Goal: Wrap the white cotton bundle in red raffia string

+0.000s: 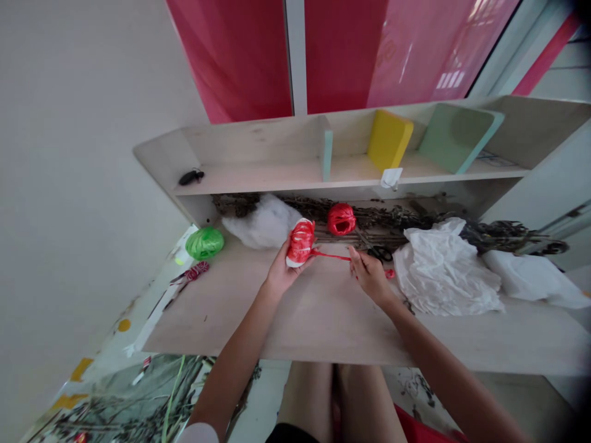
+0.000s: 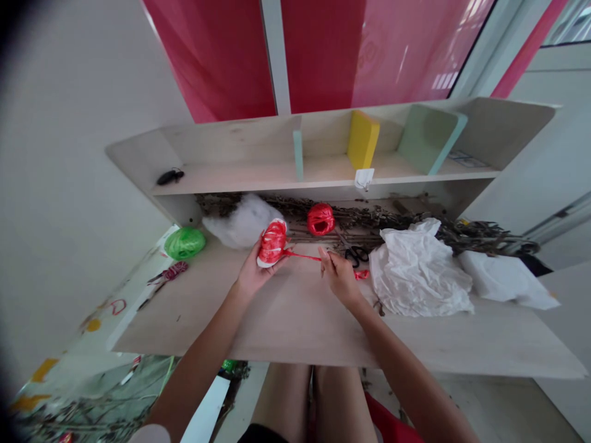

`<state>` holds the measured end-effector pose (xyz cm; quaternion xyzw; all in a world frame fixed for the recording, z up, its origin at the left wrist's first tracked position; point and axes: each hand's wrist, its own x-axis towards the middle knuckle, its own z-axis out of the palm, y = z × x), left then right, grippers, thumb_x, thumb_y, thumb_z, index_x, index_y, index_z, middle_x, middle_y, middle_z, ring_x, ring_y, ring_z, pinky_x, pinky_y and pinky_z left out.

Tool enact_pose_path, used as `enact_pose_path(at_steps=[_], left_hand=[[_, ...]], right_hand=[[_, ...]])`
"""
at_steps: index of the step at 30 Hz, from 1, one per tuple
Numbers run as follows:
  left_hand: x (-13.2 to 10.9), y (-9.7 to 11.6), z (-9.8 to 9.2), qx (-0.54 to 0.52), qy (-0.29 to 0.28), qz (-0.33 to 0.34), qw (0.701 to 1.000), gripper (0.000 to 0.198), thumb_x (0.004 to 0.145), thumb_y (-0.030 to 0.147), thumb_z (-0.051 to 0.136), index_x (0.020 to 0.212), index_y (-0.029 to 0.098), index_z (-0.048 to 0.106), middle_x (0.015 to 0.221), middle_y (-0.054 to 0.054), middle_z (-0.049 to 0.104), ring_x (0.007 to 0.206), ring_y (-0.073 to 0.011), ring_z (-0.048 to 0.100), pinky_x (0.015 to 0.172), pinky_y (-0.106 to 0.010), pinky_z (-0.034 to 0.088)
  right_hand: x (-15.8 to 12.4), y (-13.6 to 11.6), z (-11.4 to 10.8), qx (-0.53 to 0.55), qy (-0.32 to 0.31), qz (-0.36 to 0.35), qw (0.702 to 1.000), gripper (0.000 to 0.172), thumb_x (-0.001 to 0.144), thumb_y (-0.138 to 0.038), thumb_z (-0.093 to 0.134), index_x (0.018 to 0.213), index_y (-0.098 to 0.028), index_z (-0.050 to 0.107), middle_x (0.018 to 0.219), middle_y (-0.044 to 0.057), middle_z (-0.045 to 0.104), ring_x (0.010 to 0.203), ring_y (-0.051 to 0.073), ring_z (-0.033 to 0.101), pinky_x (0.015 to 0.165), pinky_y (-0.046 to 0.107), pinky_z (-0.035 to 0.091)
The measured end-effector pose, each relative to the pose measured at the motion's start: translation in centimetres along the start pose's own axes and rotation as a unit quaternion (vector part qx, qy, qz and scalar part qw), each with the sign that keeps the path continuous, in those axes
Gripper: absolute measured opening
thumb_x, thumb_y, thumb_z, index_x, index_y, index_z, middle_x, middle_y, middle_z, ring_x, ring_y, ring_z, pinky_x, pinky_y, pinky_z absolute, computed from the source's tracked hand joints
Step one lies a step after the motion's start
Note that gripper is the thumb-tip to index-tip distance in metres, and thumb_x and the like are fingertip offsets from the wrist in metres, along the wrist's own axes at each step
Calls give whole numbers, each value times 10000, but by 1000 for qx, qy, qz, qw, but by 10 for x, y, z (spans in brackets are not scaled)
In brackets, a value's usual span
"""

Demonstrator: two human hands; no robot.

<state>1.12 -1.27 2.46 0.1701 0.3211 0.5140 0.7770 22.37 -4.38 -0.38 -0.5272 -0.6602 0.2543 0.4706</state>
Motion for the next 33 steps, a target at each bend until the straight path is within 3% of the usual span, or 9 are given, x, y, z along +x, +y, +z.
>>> enact_pose_path(at_steps=[6,12,16,22,26,33], left_hand=[[1,2,-1,2,17,1,1000,450,929,422,473,1291,168,555,1099,-111,705,908,-205,706,799,-313,584],[2,3,-2,6,10,-4,1000,453,931,435,461,1269,155,573,1084,-112,708,886,-199,708,787,-301,588],[2,3,-1,-3,10,0,1000,473,924,436,476,1318,180,535,1145,-113,691,969,-219,695,857,-343,572],[2,1,0,-21,-6,15,1000,475,924,431,484,1298,145,545,1107,-116,702,1043,-229,671,923,-356,545],[4,0,-3,-13,-10,27,999,467,915,448,501,1263,146,570,1098,-106,704,1011,-212,678,916,-342,542],[4,1,-6,13,-21,36,999,425,928,454,468,1235,185,591,1179,-93,680,1059,-228,662,921,-387,538]], right_hand=[[2,0,-1,28,-21,21,999,518,850,-645,497,578,-212,412,527,-43,370,495,100,343,495,248,294],[2,1,-1,50,-9,5,999,383,782,-570,638,840,-193,607,553,-69,338,506,106,324,493,244,275],[1,-7,-4,63,-5,22,998,406,812,-575,599,744,-177,634,563,-32,439,498,105,358,480,249,291],[1,-3,-5,69,10,26,997,498,836,-606,548,647,-160,663,509,-37,371,465,90,304,456,245,252],[2,4,-3,72,22,28,997,573,816,-659,529,591,-149,661,487,-25,405,447,87,307,442,245,243],[3,6,-3,14,1,11,1000,541,872,-611,491,621,-154,635,502,-31,391,467,90,337,474,240,268]])
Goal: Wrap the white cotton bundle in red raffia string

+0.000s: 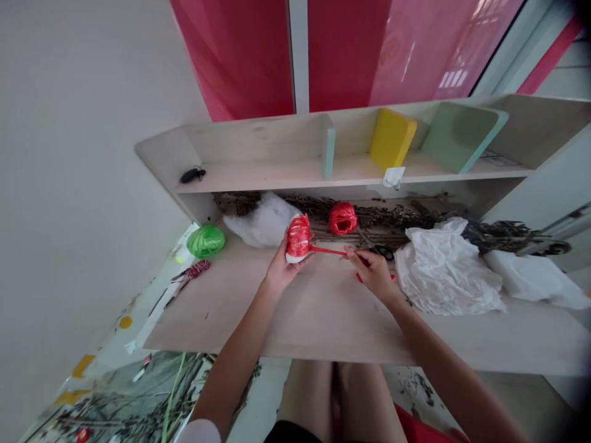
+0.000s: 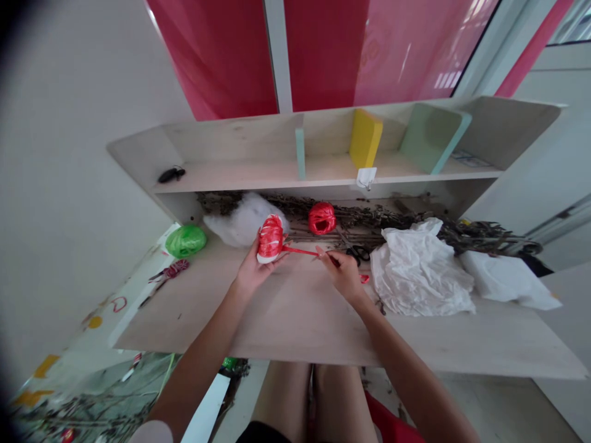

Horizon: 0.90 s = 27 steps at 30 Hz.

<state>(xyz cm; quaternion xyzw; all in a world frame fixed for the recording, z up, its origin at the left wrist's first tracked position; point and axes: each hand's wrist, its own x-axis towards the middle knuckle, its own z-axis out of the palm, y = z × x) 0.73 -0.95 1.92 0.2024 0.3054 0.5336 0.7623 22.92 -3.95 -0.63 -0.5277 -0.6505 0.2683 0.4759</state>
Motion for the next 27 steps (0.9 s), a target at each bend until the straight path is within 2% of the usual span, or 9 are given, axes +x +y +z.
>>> enact_pose_path(at_steps=[3,6,9,13,17,23,27], left_hand=[[1,0,0,3,3,5,1000,415,931,435,475,1255,196,576,1188,-88,677,1075,-225,657,937,-385,531],[1,-3,0,11,7,-2,1000,445,924,435,493,1293,191,543,1196,-96,673,1046,-220,668,931,-388,532],[1,-11,3,31,-2,-11,999,484,908,443,523,1314,180,527,1188,-110,673,1006,-221,681,906,-377,539],[0,-25,5,70,-19,-19,997,483,895,440,548,1303,183,543,1148,-109,689,953,-222,695,837,-343,557],[-1,-33,7,81,-30,-27,996,497,878,432,577,1312,194,544,1139,-107,695,936,-214,694,847,-347,551],[-3,-33,11,89,-52,-51,993,473,875,467,568,1232,160,605,1094,-114,708,939,-226,694,878,-373,541],[-3,-36,11,106,-40,-29,993,455,831,463,634,1161,150,644,1047,-103,722,940,-215,688,866,-336,532]], right_hand=[[-1,3,0,-74,-11,-38,997,502,921,-557,451,680,-159,641,565,-5,498,515,110,430,519,242,326],[-3,4,2,-148,-7,-99,984,420,944,-505,445,892,-161,682,774,60,640,651,162,557,625,268,417],[-5,2,5,-189,7,-175,966,402,928,-494,487,1064,-157,659,929,115,663,809,225,613,738,325,472],[-7,1,10,-210,4,-229,950,316,910,-449,549,1019,-179,672,913,115,671,856,252,624,762,363,484],[-7,6,13,-174,-16,-219,960,216,931,-357,543,895,-193,679,855,88,692,783,218,631,736,345,480],[-5,7,15,-42,-16,-117,992,271,918,-392,543,770,-199,661,733,56,680,675,182,623,647,299,481],[-5,7,16,-20,-5,-76,997,292,891,-407,556,708,-197,644,695,55,667,649,182,615,622,295,471]])
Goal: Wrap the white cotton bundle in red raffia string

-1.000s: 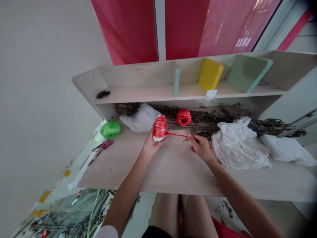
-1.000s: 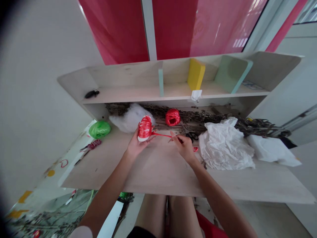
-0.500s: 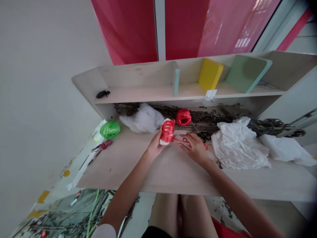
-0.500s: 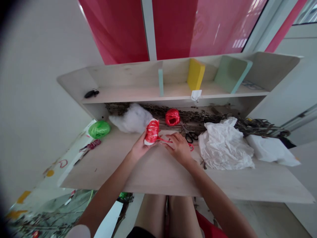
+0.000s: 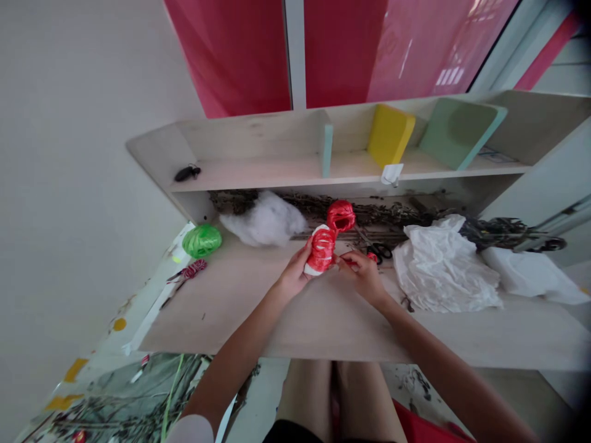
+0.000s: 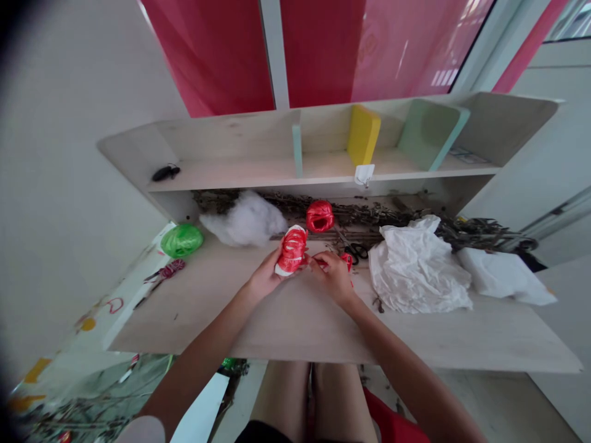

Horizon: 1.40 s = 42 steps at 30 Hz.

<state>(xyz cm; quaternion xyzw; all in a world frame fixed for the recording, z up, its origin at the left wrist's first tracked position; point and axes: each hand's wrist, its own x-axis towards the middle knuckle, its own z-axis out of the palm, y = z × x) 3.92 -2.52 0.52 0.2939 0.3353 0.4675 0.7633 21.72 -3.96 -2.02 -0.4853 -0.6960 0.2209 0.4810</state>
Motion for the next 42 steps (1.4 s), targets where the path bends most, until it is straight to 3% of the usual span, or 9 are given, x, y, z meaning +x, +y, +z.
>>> enact_pose_path(at_steps=[8,16,22,30,37,42], left_hand=[[5,-8,7,35,36,66,997,468,671,490,774,960,127,707,891,-74,735,855,-194,671,828,-295,488],[4,-14,5,143,88,101,981,403,689,470,762,881,124,685,830,-64,693,795,-175,627,772,-282,455],[3,-7,3,190,108,126,968,417,677,491,761,869,130,673,838,-56,681,789,-169,613,767,-277,453],[5,-3,-1,131,87,105,982,442,717,488,729,957,119,687,870,-61,697,799,-158,614,777,-271,455],[4,-2,-2,133,76,100,983,459,726,510,716,972,122,693,892,-74,708,824,-181,635,824,-305,454],[5,3,-4,97,102,114,983,439,699,518,733,923,141,710,864,-54,718,830,-166,639,839,-284,461]], right_hand=[[-3,-1,6,-63,56,0,996,244,848,-333,572,665,-196,656,705,69,656,688,198,597,680,327,464],[-4,5,6,-122,77,21,989,196,766,-284,560,614,-199,650,712,86,683,713,229,597,686,343,455],[1,5,1,-42,-22,133,990,322,773,-422,564,573,-179,628,522,23,601,488,137,517,464,239,334],[6,-1,-13,29,-180,139,973,421,833,-514,511,553,-201,493,464,-24,497,439,108,450,475,238,356],[5,6,-16,20,-207,99,973,357,864,-468,536,641,-189,546,538,-12,570,488,117,498,488,230,368],[5,10,-16,-21,-204,44,978,310,899,-391,497,677,-191,580,628,15,639,555,133,549,547,240,392]])
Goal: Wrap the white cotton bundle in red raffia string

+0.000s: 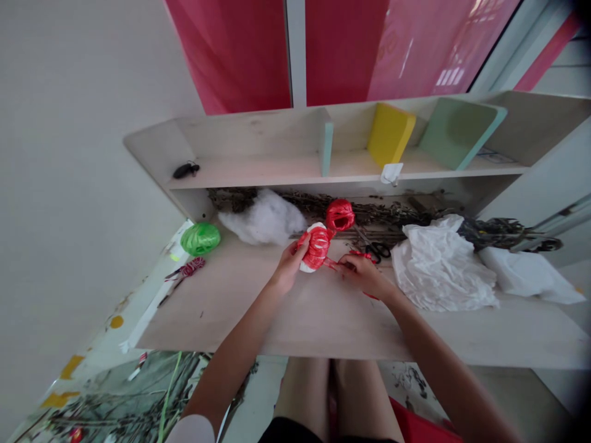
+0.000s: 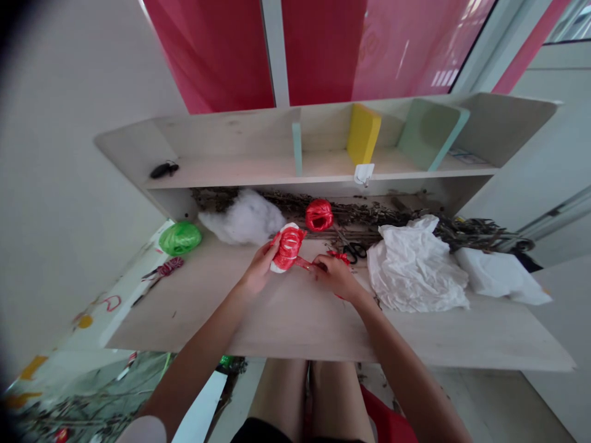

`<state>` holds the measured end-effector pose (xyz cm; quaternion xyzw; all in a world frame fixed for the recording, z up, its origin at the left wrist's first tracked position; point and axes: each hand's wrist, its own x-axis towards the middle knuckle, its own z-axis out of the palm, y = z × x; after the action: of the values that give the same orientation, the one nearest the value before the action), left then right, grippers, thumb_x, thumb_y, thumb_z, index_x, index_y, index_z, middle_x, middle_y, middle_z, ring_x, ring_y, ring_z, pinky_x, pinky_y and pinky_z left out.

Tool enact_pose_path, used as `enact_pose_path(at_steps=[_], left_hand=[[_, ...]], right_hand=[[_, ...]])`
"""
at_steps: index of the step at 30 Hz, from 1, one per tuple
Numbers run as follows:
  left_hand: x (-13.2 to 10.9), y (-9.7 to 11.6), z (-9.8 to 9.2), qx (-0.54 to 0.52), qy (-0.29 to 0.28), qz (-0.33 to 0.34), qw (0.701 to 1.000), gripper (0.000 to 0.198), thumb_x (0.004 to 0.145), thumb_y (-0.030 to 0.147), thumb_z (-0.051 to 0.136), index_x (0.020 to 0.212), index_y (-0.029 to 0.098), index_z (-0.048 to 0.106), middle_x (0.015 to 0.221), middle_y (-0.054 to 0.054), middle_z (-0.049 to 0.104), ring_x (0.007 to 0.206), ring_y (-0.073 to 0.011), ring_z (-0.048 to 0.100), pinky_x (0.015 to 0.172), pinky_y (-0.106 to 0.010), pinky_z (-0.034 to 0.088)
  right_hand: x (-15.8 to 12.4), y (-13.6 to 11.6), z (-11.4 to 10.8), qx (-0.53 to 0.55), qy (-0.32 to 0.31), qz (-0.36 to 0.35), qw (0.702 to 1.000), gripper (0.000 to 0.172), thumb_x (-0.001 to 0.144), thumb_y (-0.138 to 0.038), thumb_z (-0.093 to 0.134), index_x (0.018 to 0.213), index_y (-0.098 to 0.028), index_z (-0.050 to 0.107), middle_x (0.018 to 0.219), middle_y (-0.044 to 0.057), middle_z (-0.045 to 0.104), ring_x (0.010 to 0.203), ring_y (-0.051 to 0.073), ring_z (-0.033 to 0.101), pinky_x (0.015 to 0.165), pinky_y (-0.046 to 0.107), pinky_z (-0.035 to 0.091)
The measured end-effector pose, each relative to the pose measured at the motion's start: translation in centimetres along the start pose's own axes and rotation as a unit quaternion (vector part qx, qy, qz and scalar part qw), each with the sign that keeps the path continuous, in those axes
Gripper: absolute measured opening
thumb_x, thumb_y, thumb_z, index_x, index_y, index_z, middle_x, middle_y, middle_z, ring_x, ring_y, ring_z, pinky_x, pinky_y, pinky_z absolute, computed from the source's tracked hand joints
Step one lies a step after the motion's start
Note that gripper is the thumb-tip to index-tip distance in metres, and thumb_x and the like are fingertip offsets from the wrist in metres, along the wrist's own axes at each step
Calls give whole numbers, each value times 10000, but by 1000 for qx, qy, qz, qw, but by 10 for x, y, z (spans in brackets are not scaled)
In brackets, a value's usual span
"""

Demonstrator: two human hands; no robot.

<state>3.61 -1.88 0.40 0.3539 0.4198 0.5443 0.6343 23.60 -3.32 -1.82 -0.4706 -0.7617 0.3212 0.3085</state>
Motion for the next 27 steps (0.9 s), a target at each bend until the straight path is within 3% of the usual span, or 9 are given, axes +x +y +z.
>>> enact_pose_path(at_steps=[6,12,18,22,27], left_hand=[[1,4,-3,-27,-1,9,1000,450,721,459,736,1036,139,704,1014,-70,728,953,-178,648,896,-277,456],[1,7,-3,-27,4,2,1000,461,727,469,730,1058,149,701,1023,-74,733,1008,-199,654,931,-300,462],[3,10,-8,-56,11,-1,998,452,716,480,737,1057,185,705,1026,-58,735,1074,-219,640,957,-321,462],[4,16,-9,-79,47,-2,996,364,756,418,716,1028,175,705,1007,-40,732,1019,-176,649,941,-290,460],[8,15,-10,-56,70,28,996,367,741,438,723,966,149,709,933,-42,726,948,-163,647,894,-271,470]], right_hand=[[-1,-4,0,-32,17,31,999,232,907,-314,482,726,-202,575,544,-15,598,508,136,547,533,235,375],[-2,0,0,-103,27,51,993,295,870,-230,498,576,-214,506,494,-4,590,497,143,561,516,236,353],[-1,6,0,-32,38,47,998,184,866,-221,467,717,-198,574,592,5,660,478,132,573,493,227,388],[1,2,-5,-25,48,0,999,232,869,-271,477,660,-201,548,569,4,607,521,133,559,529,237,402],[-1,-11,-8,59,-7,17,998,278,902,-374,443,703,-201,532,550,-30,522,468,108,494,461,218,375]])
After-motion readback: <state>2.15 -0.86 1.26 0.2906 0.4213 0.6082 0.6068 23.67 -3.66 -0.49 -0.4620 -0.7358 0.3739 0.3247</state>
